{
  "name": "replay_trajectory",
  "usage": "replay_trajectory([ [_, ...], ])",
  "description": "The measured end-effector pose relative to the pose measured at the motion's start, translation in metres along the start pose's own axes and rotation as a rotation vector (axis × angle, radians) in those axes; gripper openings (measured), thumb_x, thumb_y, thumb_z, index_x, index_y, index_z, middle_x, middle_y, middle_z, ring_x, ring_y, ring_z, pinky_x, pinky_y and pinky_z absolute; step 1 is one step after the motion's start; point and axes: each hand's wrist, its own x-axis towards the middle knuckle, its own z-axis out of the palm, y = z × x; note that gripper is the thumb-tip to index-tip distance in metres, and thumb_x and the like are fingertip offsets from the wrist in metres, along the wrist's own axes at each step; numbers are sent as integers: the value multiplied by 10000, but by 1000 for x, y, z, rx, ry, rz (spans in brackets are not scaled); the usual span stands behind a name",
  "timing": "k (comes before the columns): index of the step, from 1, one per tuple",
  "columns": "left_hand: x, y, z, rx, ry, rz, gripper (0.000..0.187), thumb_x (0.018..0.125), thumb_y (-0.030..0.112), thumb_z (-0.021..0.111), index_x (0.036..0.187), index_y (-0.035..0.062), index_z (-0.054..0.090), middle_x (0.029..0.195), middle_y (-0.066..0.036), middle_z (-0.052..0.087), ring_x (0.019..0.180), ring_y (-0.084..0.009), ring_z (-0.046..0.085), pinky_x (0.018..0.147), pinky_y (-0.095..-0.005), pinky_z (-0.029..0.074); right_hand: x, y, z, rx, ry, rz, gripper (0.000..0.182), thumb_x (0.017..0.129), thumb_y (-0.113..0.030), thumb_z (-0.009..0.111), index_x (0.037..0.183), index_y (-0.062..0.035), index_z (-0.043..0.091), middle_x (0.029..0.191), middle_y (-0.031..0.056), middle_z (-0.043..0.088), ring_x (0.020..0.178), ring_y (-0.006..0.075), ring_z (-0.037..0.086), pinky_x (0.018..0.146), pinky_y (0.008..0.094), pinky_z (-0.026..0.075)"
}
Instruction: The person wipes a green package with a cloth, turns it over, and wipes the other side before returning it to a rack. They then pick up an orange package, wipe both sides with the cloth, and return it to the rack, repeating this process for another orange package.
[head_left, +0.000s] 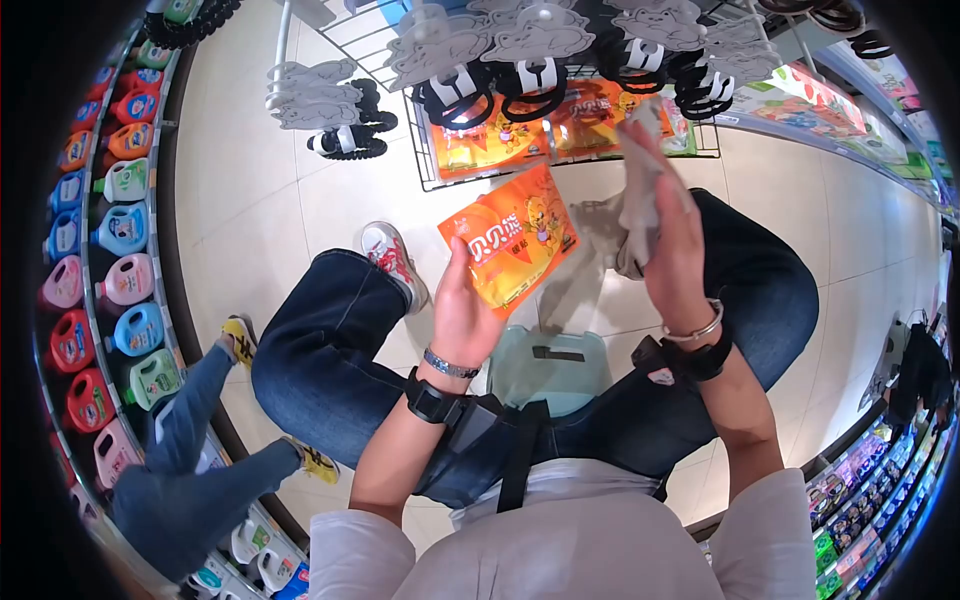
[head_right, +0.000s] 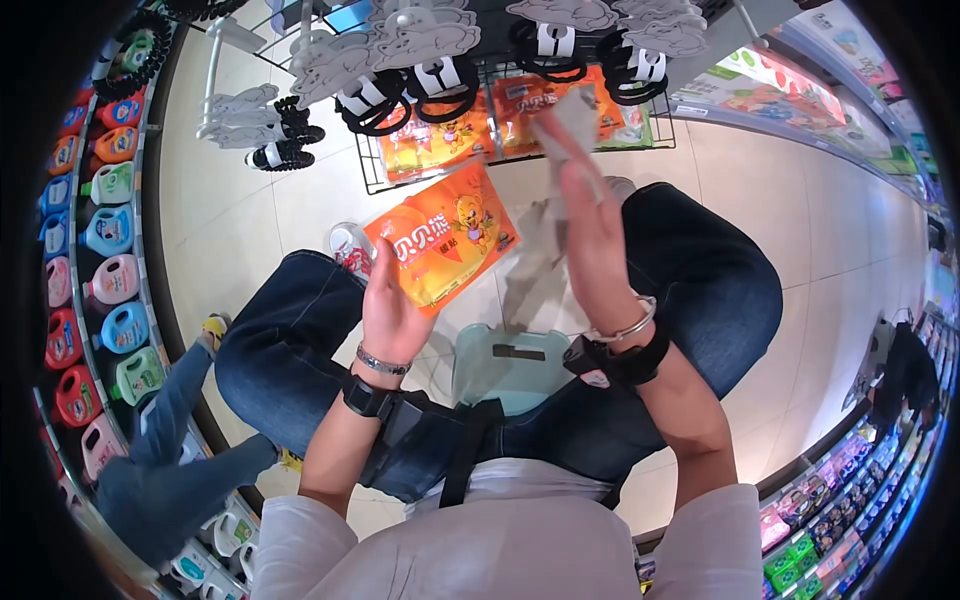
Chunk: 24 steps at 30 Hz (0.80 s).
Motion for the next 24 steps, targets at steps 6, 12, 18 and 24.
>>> replay_trajectory([
  [6, 1, 0, -2, -3, -24, -21, 475, 944, 386, 310, 1297, 69, 337, 1310, -95, 411, 1209, -254, 396, 1029, -415, 294, -30, -4, 32, 43, -421, 89, 543, 935, -350, 315, 1346, 4, 289, 1361, 124, 360, 1276, 203, 294, 1049, 305, 193],
  [12, 3, -5, -25, -198, -244, -156, 446, 953, 335, 279, 1295, 57, 348, 1270, -102, 450, 1156, -237, 455, 979, -382, 361, -41, 0, 43, 185, -598, 218, 401, 947, -208, 365, 1308, -35, 360, 1321, 100, 392, 1240, 202, 342, 1034, 327, 232],
  [18, -5, -5, -8, -23, -104, -182, 435, 954, 307, 292, 1305, 52, 328, 1269, -102, 445, 1144, -232, 469, 955, -387, 395, -21, 6, 35, -975, -183, -332, 416, 808, -168, 555, 1190, -25, 473, 1135, 130, 471, 985, 312, 456, 825, 384, 363],
  [24, -7, -6, -9, 87, -51, -195, 423, 958, 282, 306, 1311, 48, 311, 1266, -88, 442, 1138, -220, 475, 955, -388, 401, -15, 37, 31, -987, -187, -380, 288, 821, -207, 553, 1038, -20, 522, 1162, 129, 478, 1083, 333, 430, 929, 462, 306],
])
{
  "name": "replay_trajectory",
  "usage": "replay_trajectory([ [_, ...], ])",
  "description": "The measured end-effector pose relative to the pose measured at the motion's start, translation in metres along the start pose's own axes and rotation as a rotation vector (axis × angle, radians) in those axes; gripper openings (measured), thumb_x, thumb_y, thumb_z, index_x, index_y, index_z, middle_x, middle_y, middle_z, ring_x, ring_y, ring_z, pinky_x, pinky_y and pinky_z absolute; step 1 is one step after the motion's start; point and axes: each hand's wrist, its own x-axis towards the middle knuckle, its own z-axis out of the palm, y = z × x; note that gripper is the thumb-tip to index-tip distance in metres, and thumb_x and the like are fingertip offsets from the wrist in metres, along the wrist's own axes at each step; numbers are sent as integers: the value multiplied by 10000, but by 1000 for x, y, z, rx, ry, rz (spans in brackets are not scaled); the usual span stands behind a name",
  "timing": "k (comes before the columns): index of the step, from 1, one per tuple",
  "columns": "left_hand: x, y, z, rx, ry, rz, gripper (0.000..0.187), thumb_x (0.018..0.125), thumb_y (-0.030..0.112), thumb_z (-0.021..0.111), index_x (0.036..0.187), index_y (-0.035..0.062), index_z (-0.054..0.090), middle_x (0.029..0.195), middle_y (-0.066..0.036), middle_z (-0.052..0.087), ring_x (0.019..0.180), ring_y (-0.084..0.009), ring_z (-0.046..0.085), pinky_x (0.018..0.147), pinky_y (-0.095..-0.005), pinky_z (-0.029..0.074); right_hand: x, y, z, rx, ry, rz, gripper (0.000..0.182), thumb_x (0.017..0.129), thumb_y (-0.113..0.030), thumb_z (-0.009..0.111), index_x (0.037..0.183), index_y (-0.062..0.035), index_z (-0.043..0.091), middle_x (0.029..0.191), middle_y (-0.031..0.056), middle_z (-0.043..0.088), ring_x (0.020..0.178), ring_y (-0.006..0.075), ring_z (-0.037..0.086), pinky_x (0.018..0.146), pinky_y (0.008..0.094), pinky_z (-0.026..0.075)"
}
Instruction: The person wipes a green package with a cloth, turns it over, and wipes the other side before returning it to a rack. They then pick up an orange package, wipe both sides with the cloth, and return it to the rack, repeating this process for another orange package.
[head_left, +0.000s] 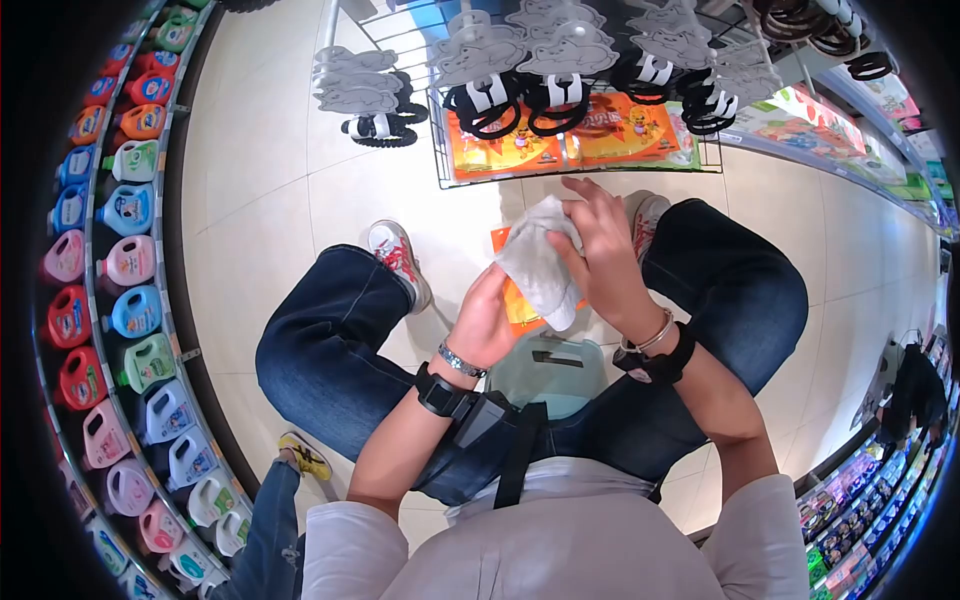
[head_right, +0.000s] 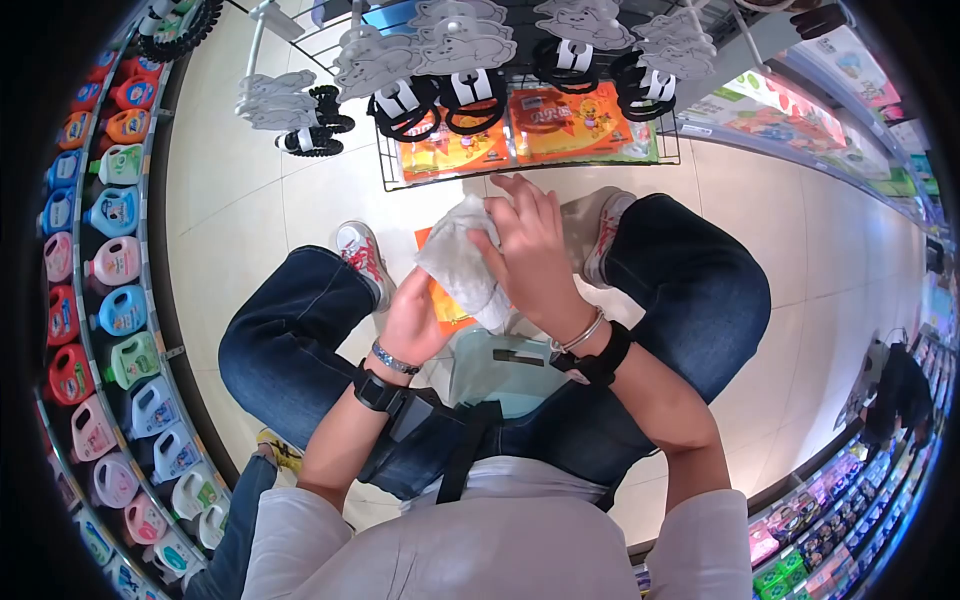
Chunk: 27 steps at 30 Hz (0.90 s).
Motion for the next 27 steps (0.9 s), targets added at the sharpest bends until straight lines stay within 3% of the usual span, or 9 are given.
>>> replay_trajectory([
  [4, -3, 2, 4, 5, 7, 22, 434, 956, 307, 317, 1301, 44, 320, 1261, -93, 448, 1141, -226, 473, 957, -389, 401, 4, 5, 3, 150, 8, -4, 265, 828, -193, 554, 1011, -7, 508, 1159, 146, 498, 1122, 335, 414, 970, 501, 249],
  [7, -2, 3, 6, -39, 17, 23, 462, 950, 347, 320, 1298, 42, 320, 1266, -103, 445, 1148, -242, 467, 967, -401, 388, 6, 9, -3, 342, 58, 103, 278, 835, -193, 570, 1008, 16, 509, 1047, 136, 571, 979, 234, 533, 890, 415, 367],
  [9, 0, 6, 5, -79, -6, 49, 477, 946, 365, 319, 1297, 41, 318, 1268, -107, 444, 1155, -249, 460, 975, -409, 377, 10, 8, -19, 542, 216, 594, 269, 839, -179, 584, 989, 33, 515, 883, 101, 610, 771, 111, 550, 719, 289, 446],
  [11, 2, 10, 2, -117, -22, 83, 493, 943, 384, 317, 1296, 40, 315, 1270, -111, 443, 1163, -256, 452, 984, -416, 366, 15, 10, -30, 556, 373, 422, 253, 831, -158, 600, 975, 37, 526, 779, 55, 599, 652, 43, 473, 563, 219, 424],
  [17, 4, 11, 8, -149, -8, 180, 484, 942, 408, 300, 1301, 83, 318, 1260, -103, 451, 1162, -245, 449, 988, -404, 357, 9, -2, -4, 294, 56, 135, 316, 723, -87, 661, 979, 1, 497, 1105, 156, 480, 923, 261, 530, 764, 348, 434],
  [19, 4, 10, 4, -169, -56, 146, 485, 942, 412, 298, 1321, 110, 303, 1253, -86, 455, 1130, -225, 469, 966, -397, 374, 8, -7, 7, 6, 122, -65, 402, 722, -109, 669, 1052, -2, 466, 1212, 180, 415, 1079, 327, 456, 881, 420, 371],
  [20, 3, 9, 3, -167, -85, 131, 486, 941, 416, 299, 1323, 116, 308, 1225, -62, 473, 1102, -197, 482, 948, -378, 386, 7, -2, 15, 123, 105, -58, 535, 763, -177, 632, 1211, -6, 395, 1316, 209, 332, 1247, 357, 300, 1002, 445, 245],
  [24, 7, 4, 11, -94, -46, 207, 493, 940, 421, 292, 1347, 142, 285, 1289, -59, 435, 1184, -215, 421, 1004, -399, 324, -7, -12, 46, 243, -82, 9, 663, 846, -284, 484, 1381, -31, 186, 1425, 179, 185, 1338, 348, 101, 1073, 439, 97],
  [27, 9, 5, -10, -148, -50, 168, 473, 948, 405, 288, 1327, 124, 314, 1254, -29, 452, 1129, -168, 456, 963, -340, 368, -21, -58, 38, 274, -234, -39, 639, 841, -262, 481, 1383, -59, 208, 1436, 164, 167, 1337, 351, 103, 1063, 472, 82],
])
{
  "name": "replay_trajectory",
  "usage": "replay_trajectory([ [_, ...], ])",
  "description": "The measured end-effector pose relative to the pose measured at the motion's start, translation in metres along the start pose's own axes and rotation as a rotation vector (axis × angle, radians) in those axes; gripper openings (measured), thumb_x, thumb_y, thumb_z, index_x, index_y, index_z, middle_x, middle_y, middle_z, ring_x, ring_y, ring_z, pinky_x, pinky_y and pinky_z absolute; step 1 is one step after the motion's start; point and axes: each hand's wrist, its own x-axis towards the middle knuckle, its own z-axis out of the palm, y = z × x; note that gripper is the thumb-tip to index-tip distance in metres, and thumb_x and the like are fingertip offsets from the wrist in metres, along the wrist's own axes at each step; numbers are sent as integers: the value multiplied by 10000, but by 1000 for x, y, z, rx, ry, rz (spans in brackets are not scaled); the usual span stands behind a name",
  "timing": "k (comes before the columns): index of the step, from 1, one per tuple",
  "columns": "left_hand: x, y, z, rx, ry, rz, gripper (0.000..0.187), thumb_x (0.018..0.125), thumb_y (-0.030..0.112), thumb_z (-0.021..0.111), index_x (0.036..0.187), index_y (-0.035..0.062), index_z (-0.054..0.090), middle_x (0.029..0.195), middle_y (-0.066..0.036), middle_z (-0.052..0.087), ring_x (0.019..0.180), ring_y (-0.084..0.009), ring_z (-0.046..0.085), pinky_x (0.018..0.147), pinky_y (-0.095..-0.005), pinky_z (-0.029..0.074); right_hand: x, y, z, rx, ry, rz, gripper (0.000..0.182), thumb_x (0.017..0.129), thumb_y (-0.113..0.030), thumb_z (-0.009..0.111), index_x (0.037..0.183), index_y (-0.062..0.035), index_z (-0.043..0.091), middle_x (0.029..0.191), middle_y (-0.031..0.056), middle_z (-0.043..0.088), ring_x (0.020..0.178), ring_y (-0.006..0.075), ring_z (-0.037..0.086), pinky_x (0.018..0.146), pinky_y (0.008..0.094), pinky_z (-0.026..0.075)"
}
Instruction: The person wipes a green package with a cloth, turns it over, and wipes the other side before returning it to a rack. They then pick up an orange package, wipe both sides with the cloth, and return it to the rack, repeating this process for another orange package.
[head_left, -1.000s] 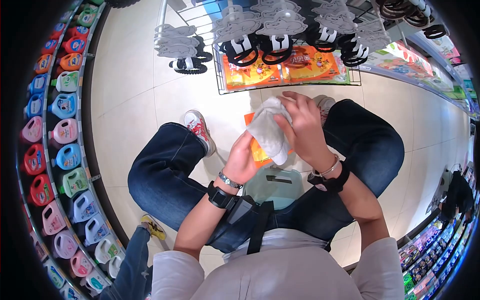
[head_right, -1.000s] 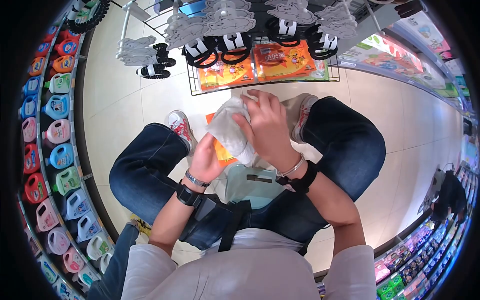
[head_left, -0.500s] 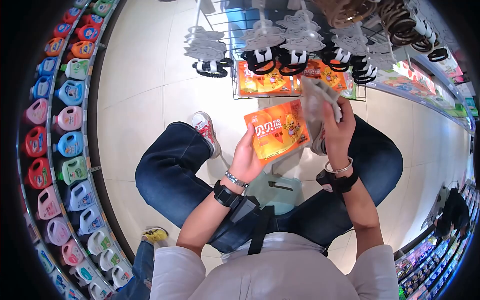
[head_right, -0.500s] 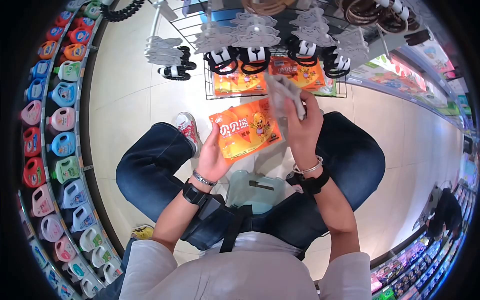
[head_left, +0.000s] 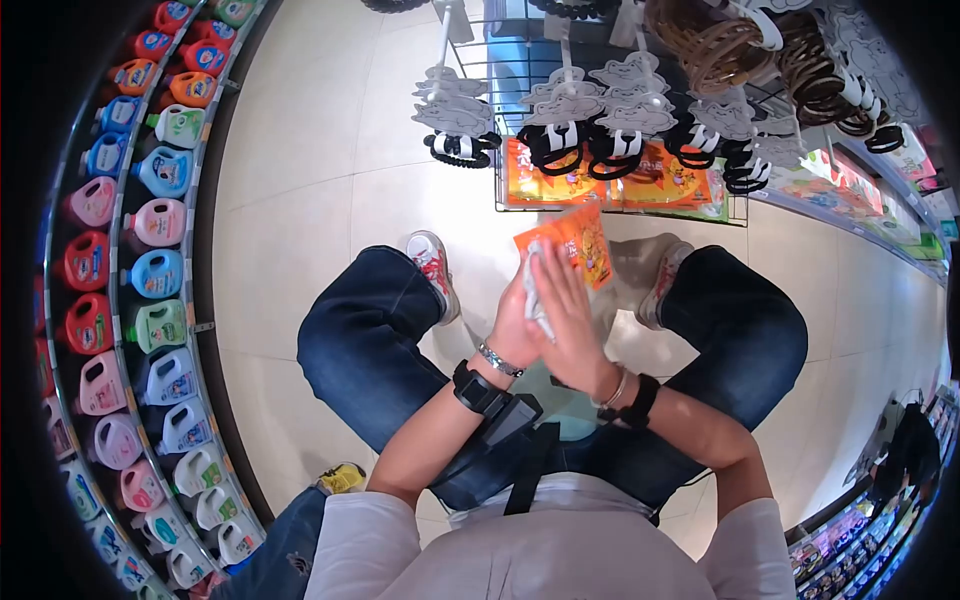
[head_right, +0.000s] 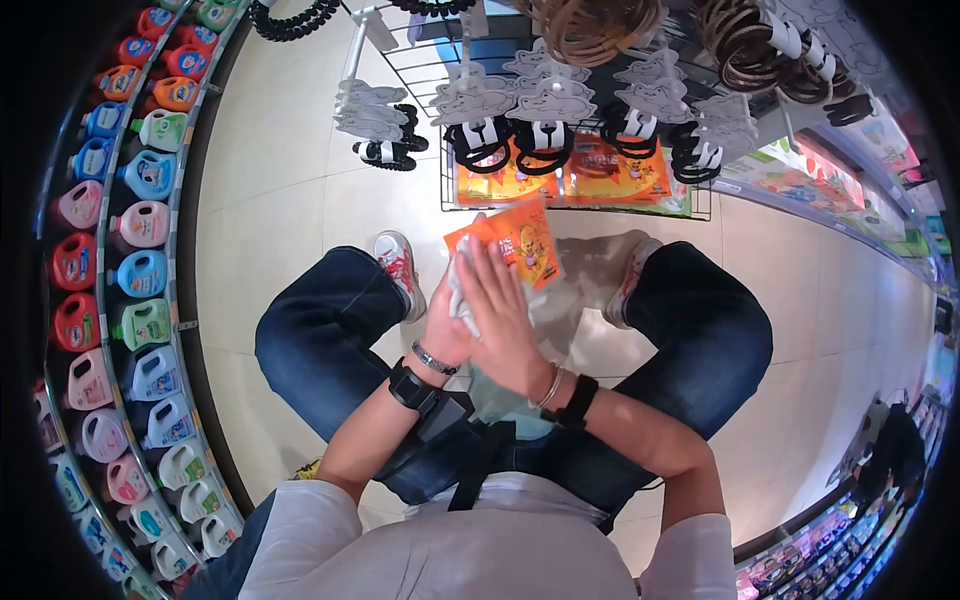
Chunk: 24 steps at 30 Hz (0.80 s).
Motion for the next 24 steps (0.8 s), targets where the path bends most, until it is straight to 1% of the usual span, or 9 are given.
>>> replay_trajectory([
  [2, 3, -1, -21, -162, -253, 0, 480, 952, 392, 279, 1343, 115, 286, 1302, -40, 408, 1173, -183, 423, 992, -345, 341, 0, 0, -2, 17, 6, 9, 631, 840, -256, 478, 1386, -82, 213, 1441, 162, 153, 1338, 351, 98, 1059, 485, 76],
  [3, 3, -2, -10, -162, -258, -6, 480, 952, 392, 279, 1343, 115, 286, 1302, -40, 408, 1173, -183, 423, 992, -345, 341, 0, 1, -4, 30, 16, 18, 625, 839, -250, 475, 1390, -106, 219, 1447, 159, 139, 1339, 351, 92, 1054, 499, 69],
  [5, 0, -6, 18, 52, 15, 32, 459, 955, 377, 276, 1350, 143, 284, 1357, -45, 354, 1226, -218, 374, 1035, -376, 279, 10, 10, -10, -11, 70, 53, 609, 846, -255, 469, 1389, -118, 227, 1449, 153, 136, 1340, 353, 86, 1052, 503, 73],
  [13, -8, -3, 33, 102, -95, 14, 506, 945, 412, 274, 1379, 156, 225, 1383, -42, 322, 1278, -217, 297, 1046, -397, 255, 34, 62, -16, 105, 314, 257, 557, 877, -251, 439, 1380, -112, 245, 1451, 153, 127, 1336, 355, 109, 1045, 519, 102],
  [15, -5, -2, 29, 84, -103, 13, 509, 944, 415, 277, 1381, 160, 223, 1384, -43, 322, 1280, -217, 294, 1046, -399, 254, 24, 63, -1, 81, 222, 185, 569, 869, -237, 445, 1381, -98, 239, 1451, 161, 122, 1337, 356, 106, 1046, 517, 99],
  [18, 3, -2, 2, -50, -65, -10, 502, 940, 427, 290, 1363, 157, 270, 1358, -45, 360, 1253, -212, 336, 1035, -396, 272, -1, -15, -3, -51, 71, 84, 543, 885, -252, 397, 1373, -61, 255, 1454, 161, 126, 1345, 341, 85, 1069, 440, 83],
  [20, 9, -4, -37, -278, -398, -94, 492, 937, 437, 301, 1340, 156, 313, 1331, -40, 392, 1215, -209, 383, 1022, -387, 292, -4, -4, 3, 44, 68, 98, 578, 862, -227, 428, 1383, -72, 231, 1455, 164, 114, 1343, 348, 85, 1063, 465, 73],
  [23, -1, -4, 19, 55, -21, 19, 470, 940, 429, 299, 1321, 156, 340, 1307, -43, 417, 1186, -202, 413, 1009, -380, 308, 1, 4, -1, 65, 87, 90, 616, 844, -210, 450, 1395, -86, 203, 1457, 165, 100, 1342, 354, 80, 1057, 490, 57],
  [24, 0, -3, 19, 54, -20, 15, 470, 940, 429, 299, 1321, 156, 340, 1307, -43, 417, 1186, -202, 413, 1009, -380, 308, 3, 4, -5, -13, 109, 68, 613, 850, -219, 441, 1396, -87, 198, 1458, 163, 98, 1342, 353, 76, 1057, 489, 53],
])
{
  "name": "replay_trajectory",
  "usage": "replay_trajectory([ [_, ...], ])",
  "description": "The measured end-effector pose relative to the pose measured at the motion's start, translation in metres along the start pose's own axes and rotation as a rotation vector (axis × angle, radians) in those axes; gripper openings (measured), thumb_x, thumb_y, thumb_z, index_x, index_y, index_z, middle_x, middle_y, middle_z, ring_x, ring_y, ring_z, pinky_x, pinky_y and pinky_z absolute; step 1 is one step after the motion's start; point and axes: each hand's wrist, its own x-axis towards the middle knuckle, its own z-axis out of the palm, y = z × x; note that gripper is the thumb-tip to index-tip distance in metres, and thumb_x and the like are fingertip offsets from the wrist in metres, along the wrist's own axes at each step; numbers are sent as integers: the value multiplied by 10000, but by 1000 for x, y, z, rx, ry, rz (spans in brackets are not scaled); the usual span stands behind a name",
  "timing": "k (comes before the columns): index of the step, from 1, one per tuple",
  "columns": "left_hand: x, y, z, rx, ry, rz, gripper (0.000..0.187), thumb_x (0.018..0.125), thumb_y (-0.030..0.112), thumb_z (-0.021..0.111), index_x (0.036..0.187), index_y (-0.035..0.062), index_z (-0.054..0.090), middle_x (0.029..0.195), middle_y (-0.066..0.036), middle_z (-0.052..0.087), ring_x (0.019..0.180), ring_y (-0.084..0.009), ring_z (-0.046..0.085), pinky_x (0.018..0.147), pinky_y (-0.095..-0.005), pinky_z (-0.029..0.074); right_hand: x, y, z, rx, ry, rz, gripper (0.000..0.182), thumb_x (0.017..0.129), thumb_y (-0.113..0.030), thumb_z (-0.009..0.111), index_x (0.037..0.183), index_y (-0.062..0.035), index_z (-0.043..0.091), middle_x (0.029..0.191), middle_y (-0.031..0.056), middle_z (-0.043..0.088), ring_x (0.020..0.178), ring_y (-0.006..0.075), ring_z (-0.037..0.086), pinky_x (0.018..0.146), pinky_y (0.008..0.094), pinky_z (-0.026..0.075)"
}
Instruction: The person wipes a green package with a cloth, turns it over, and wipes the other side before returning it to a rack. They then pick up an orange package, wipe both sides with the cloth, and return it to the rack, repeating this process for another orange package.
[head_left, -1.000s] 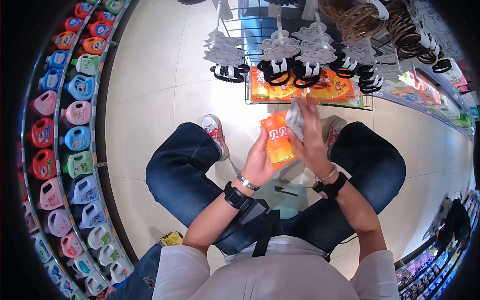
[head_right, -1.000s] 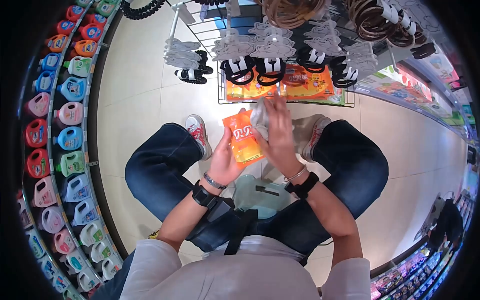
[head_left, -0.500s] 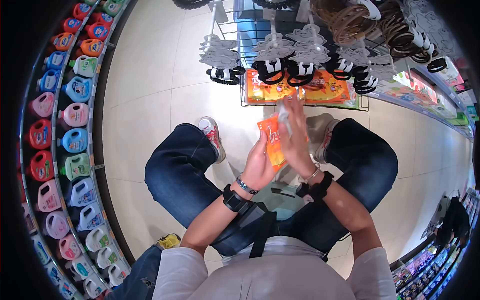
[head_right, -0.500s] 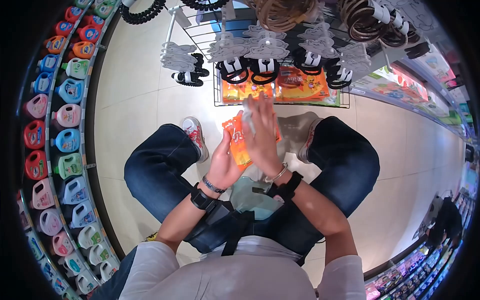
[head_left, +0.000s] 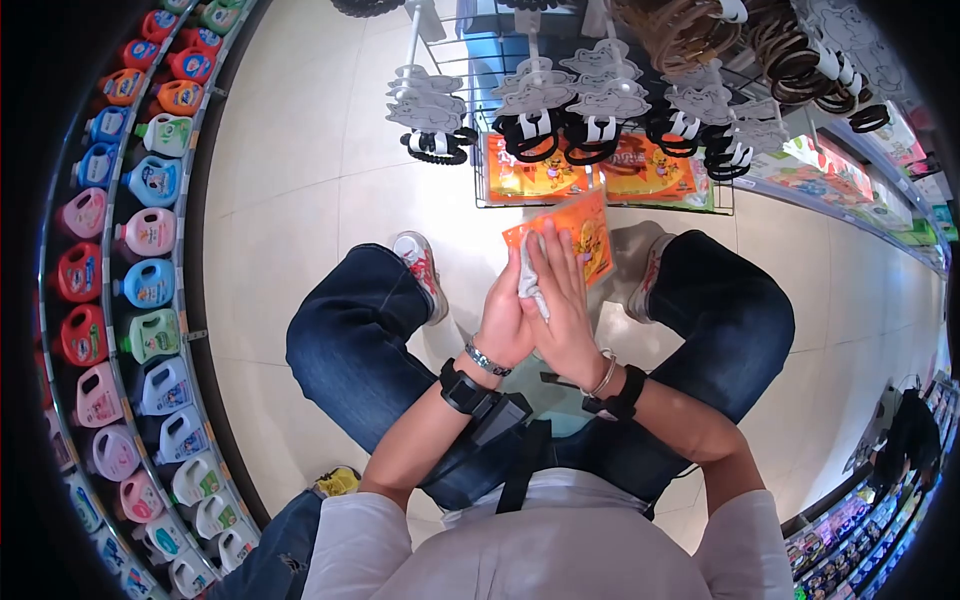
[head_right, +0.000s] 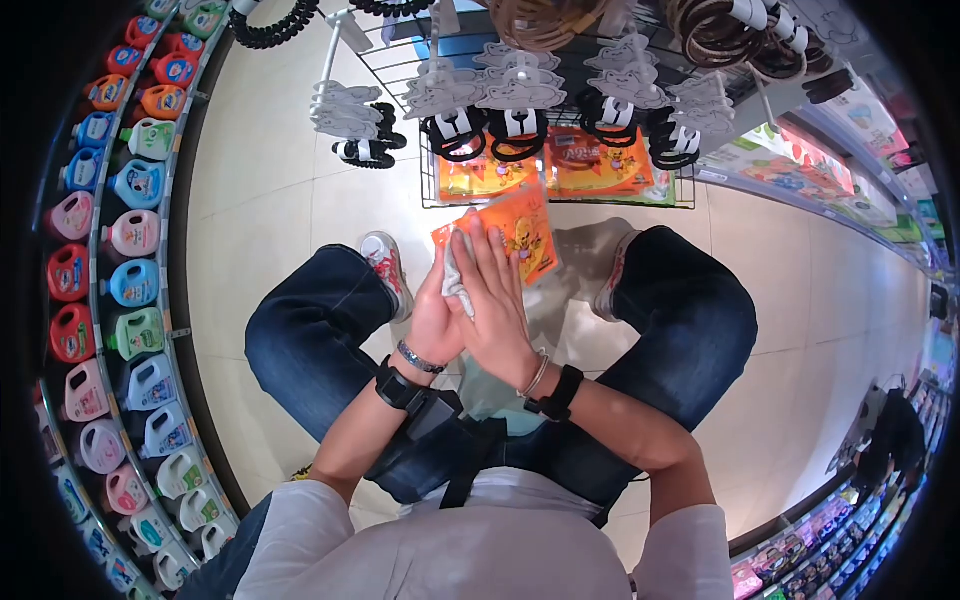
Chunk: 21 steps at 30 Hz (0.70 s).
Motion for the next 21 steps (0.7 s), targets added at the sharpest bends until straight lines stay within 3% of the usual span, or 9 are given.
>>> replay_trajectory([
  [4, 0, 1, 6, -26, -34, -27, 486, 946, 408, 283, 1357, 149, 276, 1351, -66, 360, 1222, -223, 378, 1032, -381, 285, 8, 10, 1, -70, 117, 67, 560, 884, -235, 391, 1393, -86, 208, 1448, 170, 125, 1335, 359, 102, 1053, 496, 84],
  [8, -5, 2, 15, -9, -92, -1, 513, 946, 393, 277, 1388, 149, 192, 1393, -75, 296, 1254, -248, 341, 1048, -410, 265, 30, 63, -5, 43, 271, 203, 512, 910, -279, 379, 1366, -73, 272, 1433, 189, 164, 1321, 389, 121, 1048, 460, 148],
  [10, -6, 4, 16, -8, -101, -15, 520, 944, 400, 281, 1377, 123, 205, 1380, -83, 310, 1247, -246, 349, 1040, -410, 279, 36, 72, -8, 213, 386, 229, 478, 929, -353, 372, 1301, -52, 378, 1336, 189, 364, 1241, 337, 336, 995, 377, 286],
  [11, -7, 6, 17, -5, -108, -28, 530, 942, 407, 285, 1366, 97, 218, 1367, -90, 325, 1241, -245, 356, 1032, -410, 293, 35, 77, -15, 213, 385, 227, 478, 929, -353, 372, 1301, -52, 378, 1336, 189, 364, 1241, 337, 336, 995, 377, 286],
  [13, -11, 8, 18, -14, -118, -32, 530, 941, 407, 289, 1365, 96, 221, 1364, -93, 330, 1239, -247, 360, 1029, -412, 300, 38, 64, -40, 636, 91, 695, 494, 924, -396, 396, 1214, -2, 455, 1143, 131, 540, 1043, 216, 522, 867, 288, 406],
  [14, -12, 9, 18, -26, -128, -40, 530, 940, 407, 294, 1363, 95, 224, 1362, -95, 335, 1236, -248, 364, 1025, -414, 307, 35, 77, -43, 636, 92, 696, 494, 924, -396, 396, 1214, -2, 455, 1143, 131, 540, 1043, 216, 522, 867, 288, 406],
  [16, -10, 11, 11, -32, -117, -35, 530, 939, 407, 298, 1361, 93, 230, 1357, -98, 342, 1231, -251, 371, 1021, -415, 314, 38, 81, -50, 1069, 16, 753, 501, 916, -419, 416, 1190, -2, 466, 1013, 21, 592, 869, 83, 574, 737, 224, 455],
  [21, -8, 21, -6, -137, -70, -38, 522, 938, 403, 311, 1356, 96, 253, 1352, -102, 355, 1214, -260, 393, 1015, -420, 322, 24, 77, -82, 972, -133, 713, 464, 861, -347, 557, 1123, 32, 508, 1000, 62, 595, 884, 88, 566, 751, 223, 445],
])
